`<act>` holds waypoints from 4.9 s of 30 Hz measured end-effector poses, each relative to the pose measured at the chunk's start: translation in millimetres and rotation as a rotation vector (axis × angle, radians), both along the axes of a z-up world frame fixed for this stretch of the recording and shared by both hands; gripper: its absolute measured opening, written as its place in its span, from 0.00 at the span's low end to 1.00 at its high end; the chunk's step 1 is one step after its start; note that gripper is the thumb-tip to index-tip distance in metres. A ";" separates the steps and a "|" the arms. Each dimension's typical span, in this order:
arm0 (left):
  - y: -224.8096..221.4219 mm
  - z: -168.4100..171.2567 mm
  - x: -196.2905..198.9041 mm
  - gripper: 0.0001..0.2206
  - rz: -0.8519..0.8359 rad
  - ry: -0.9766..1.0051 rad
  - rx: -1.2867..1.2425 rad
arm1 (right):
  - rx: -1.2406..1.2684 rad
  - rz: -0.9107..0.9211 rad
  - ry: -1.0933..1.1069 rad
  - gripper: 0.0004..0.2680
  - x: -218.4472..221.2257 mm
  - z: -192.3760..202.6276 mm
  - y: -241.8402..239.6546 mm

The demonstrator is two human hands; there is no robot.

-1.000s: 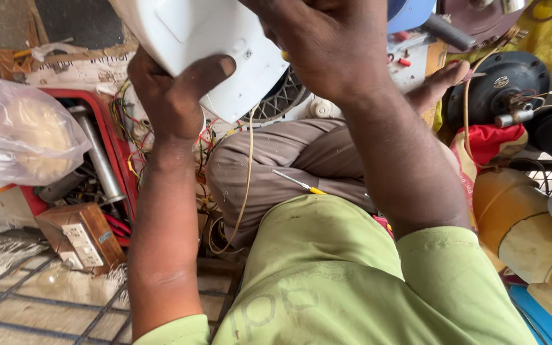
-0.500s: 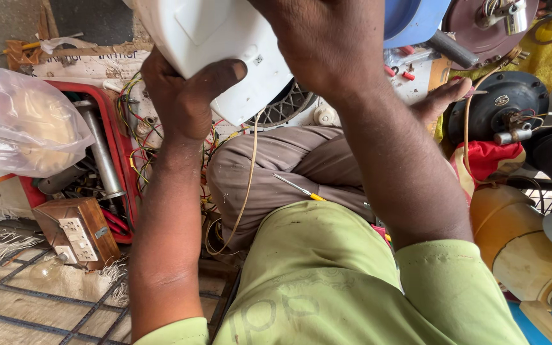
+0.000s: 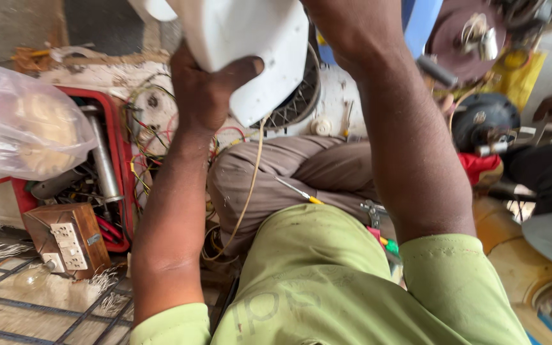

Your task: The person sits on the floor and repairs a white pedestal fan by disassembling the control housing, manipulating internal wires, and reassembling the plastic casing using a screwdriver. They handle the fan housing, wires, and screws while working in a cluttered workshop environment.

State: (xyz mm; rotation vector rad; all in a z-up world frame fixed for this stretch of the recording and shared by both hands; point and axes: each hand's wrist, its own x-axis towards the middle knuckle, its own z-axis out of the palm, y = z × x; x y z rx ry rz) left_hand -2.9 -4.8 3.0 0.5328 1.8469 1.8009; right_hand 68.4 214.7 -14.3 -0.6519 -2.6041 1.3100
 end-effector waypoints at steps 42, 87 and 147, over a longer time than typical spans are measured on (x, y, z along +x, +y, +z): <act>67.6 32.2 -39.9 0.14 0.022 0.966 -0.016 | 0.336 0.104 0.480 0.05 78.7 108.6 -15.7; 66.5 53.9 -35.2 0.19 -0.062 0.508 -0.148 | 0.559 0.042 0.483 0.06 44.9 121.1 -13.4; 77.4 9.6 -29.0 0.15 0.182 0.780 -0.074 | -0.838 -0.297 -0.358 0.06 37.6 95.3 37.5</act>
